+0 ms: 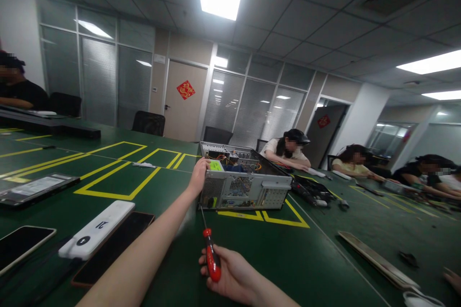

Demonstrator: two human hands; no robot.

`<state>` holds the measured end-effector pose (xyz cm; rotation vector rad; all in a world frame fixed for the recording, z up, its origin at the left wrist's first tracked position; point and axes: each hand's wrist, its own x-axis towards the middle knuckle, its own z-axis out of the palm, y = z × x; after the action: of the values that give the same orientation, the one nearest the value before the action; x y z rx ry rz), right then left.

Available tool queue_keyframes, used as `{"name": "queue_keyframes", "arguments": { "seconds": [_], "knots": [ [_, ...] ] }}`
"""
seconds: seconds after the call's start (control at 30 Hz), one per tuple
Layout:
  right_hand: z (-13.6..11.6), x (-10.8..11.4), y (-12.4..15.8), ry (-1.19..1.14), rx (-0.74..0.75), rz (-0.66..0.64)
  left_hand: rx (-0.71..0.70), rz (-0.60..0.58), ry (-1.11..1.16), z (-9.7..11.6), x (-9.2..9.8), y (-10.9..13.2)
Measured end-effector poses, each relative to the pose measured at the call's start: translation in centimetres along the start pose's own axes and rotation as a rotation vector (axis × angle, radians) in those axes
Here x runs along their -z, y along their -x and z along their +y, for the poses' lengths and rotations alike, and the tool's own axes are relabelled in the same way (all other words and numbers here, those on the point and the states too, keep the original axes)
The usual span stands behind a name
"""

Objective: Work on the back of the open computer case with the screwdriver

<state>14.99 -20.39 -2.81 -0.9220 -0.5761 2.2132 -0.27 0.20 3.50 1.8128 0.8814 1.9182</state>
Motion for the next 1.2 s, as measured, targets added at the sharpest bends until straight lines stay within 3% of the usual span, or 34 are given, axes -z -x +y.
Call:
{"name": "queue_keyframes", "arguments": {
  "seconds": [0.3,0.6,0.9,1.2],
  "knots": [
    [-0.6,-0.4,0.4,-0.027,-0.072,0.07,-0.021,-0.004,-0.024,0.4,0.1,0.1],
    [-0.6,-1.0,1.0,-0.016,0.039,0.156,-0.037,0.002,-0.014,0.4,0.1,-0.1],
    [-1.0,-1.5,1.3,-0.03,-0.034,0.165,-0.036,-0.013,-0.023,0.3,0.1,-0.1],
    [-0.4,-1.5,1.2,0.061,0.079,0.187,-0.023,0.007,-0.011,-0.1,-0.1,-0.2]
  ]
}}
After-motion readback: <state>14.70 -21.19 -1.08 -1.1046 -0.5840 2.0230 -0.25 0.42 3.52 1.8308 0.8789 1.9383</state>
